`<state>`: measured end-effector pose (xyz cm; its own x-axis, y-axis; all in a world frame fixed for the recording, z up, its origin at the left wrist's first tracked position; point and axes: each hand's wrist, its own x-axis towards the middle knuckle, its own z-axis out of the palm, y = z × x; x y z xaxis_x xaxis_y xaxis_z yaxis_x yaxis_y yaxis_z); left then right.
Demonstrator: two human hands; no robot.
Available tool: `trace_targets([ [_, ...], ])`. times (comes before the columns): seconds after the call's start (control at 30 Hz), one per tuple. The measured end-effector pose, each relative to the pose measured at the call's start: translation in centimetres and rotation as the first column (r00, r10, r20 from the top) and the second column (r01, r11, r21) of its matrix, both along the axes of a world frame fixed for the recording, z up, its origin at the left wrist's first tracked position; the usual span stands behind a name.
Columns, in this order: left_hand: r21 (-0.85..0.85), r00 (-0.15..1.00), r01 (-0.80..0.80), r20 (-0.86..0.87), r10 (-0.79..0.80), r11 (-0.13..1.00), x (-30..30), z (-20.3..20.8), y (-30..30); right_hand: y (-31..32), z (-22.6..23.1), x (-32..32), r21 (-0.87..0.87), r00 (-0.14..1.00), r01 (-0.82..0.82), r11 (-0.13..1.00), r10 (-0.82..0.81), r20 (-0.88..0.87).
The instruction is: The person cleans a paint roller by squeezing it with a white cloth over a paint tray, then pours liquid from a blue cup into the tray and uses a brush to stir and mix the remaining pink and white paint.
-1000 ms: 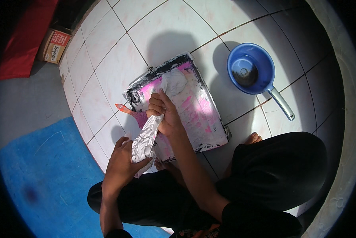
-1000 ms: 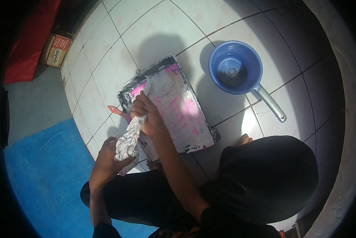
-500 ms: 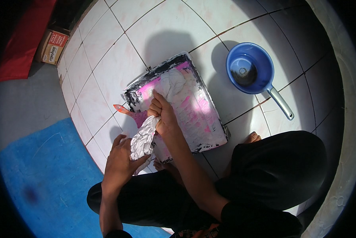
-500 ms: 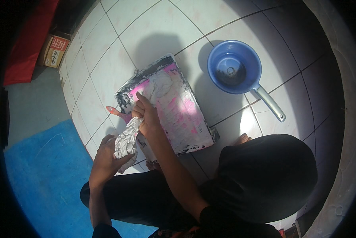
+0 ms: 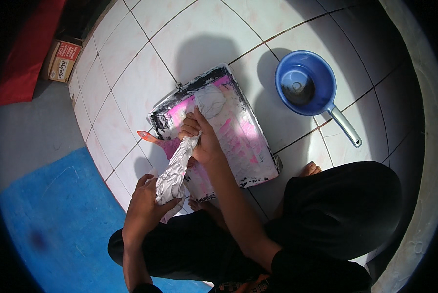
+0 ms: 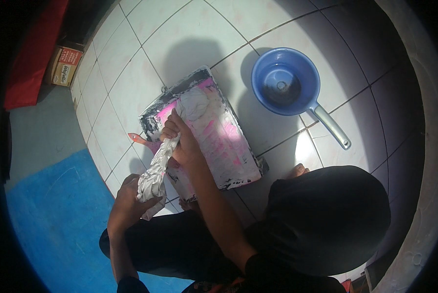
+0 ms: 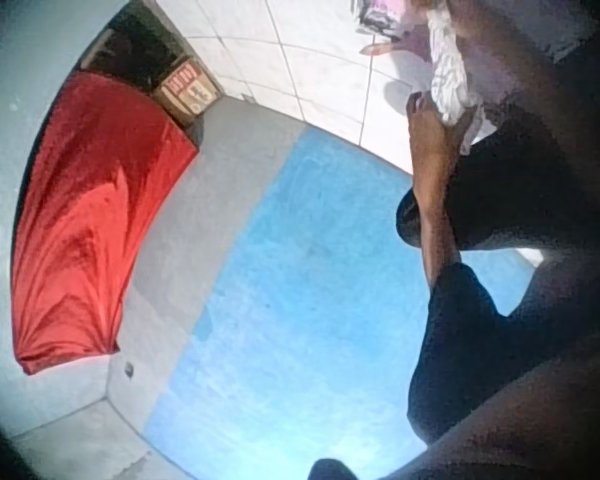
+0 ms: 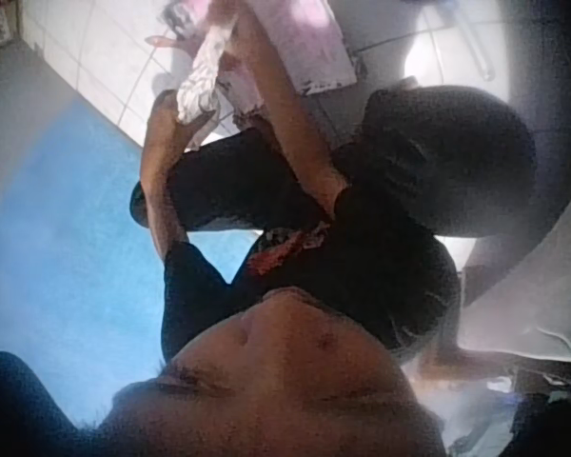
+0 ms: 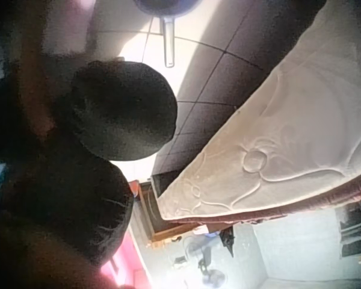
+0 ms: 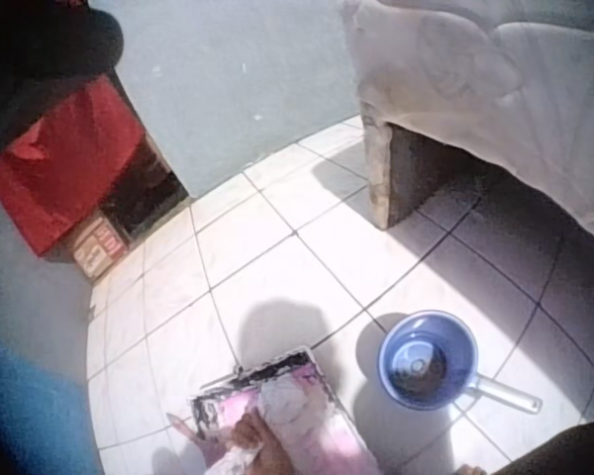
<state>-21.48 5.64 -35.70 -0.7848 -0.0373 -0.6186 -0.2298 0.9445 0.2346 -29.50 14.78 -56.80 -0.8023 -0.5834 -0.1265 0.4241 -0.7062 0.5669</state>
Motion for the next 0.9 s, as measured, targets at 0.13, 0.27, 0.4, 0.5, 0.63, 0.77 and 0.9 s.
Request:
trace_targets([
  [0.13,-0.048,1.000,-0.010,-0.012,0.009,0.999,0.1,0.5,-0.5,-0.4,4.5,-0.1,0.312,0.965,-0.167,0.935,0.091,0.245],
  [0.27,-0.109,0.995,-0.051,0.079,0.060,0.993,-0.5,0.8,-0.1,0.3,5.8,0.1,0.368,0.966,-0.209,0.906,0.132,0.224],
  [0.4,-0.099,0.996,-0.072,0.042,0.076,0.993,-0.6,0.7,0.0,-0.8,2.5,0.4,0.205,0.997,-0.045,0.978,0.032,0.066],
  [0.5,-0.109,0.996,-0.081,0.020,0.083,0.991,-0.6,0.7,0.2,-1.2,2.3,0.5,0.307,0.990,-0.075,0.949,0.034,0.139],
  [0.63,-0.088,0.999,-0.036,-0.006,0.035,0.995,-0.7,0.3,0.0,-1.2,2.7,0.3,0.450,0.977,-0.130,0.883,0.035,0.213],
  [0.77,-0.097,1.000,-0.022,-0.014,0.021,0.995,-0.7,-0.4,0.0,-1.2,2.3,0.0,0.454,0.963,-0.137,0.881,0.011,0.268],
  [0.9,-0.085,1.000,0.011,-0.025,-0.014,0.996,-0.8,-0.7,-0.2,-1.3,2.0,0.1,0.412,0.965,-0.127,0.902,0.016,0.262],
])
